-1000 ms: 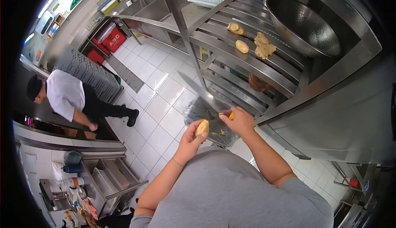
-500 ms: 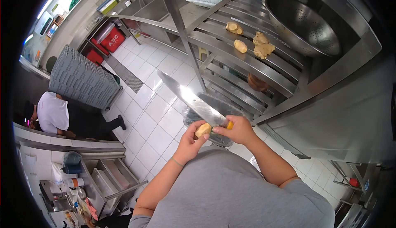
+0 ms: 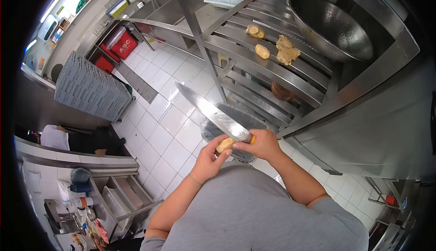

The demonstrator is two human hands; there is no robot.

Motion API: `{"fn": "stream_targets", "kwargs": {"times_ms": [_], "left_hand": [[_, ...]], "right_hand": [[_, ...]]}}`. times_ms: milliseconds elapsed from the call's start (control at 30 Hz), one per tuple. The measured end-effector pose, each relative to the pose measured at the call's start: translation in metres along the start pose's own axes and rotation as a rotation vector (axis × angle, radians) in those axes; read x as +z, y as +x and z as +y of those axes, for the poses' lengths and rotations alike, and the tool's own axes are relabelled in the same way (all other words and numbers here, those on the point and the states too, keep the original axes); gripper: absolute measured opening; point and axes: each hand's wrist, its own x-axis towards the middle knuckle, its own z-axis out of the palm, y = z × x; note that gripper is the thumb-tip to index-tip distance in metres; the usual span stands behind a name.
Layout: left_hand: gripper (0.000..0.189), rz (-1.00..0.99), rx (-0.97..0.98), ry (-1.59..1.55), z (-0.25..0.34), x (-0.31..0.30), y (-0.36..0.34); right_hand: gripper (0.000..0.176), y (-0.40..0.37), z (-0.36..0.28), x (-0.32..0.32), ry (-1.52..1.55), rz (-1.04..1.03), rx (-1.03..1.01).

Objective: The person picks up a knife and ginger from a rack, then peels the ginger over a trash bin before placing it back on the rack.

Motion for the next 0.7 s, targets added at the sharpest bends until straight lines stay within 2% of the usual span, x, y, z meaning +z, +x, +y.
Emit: {"fn": "stream_targets", "kwargs": {"times_ms": [267, 433, 700], "left_hand": [[0.048, -0.007, 0.015, 0.065, -0.001, 0.004, 0.0], [0.043, -0.034, 0.019, 0.176, -0.001, 0.003, 0.002], [0.041, -0.04, 0.066, 0.167, 0.001, 0.005, 0.001]], "right_hand": [[0.057, 0.002, 0.018, 0.008, -0.036, -0.016, -0.037], [0.056, 0.001, 0.02, 0.012, -0.037, -0.017, -0.043], [0.059, 0.0, 0.017, 0.009, -0.067, -0.048, -0.03]]}}
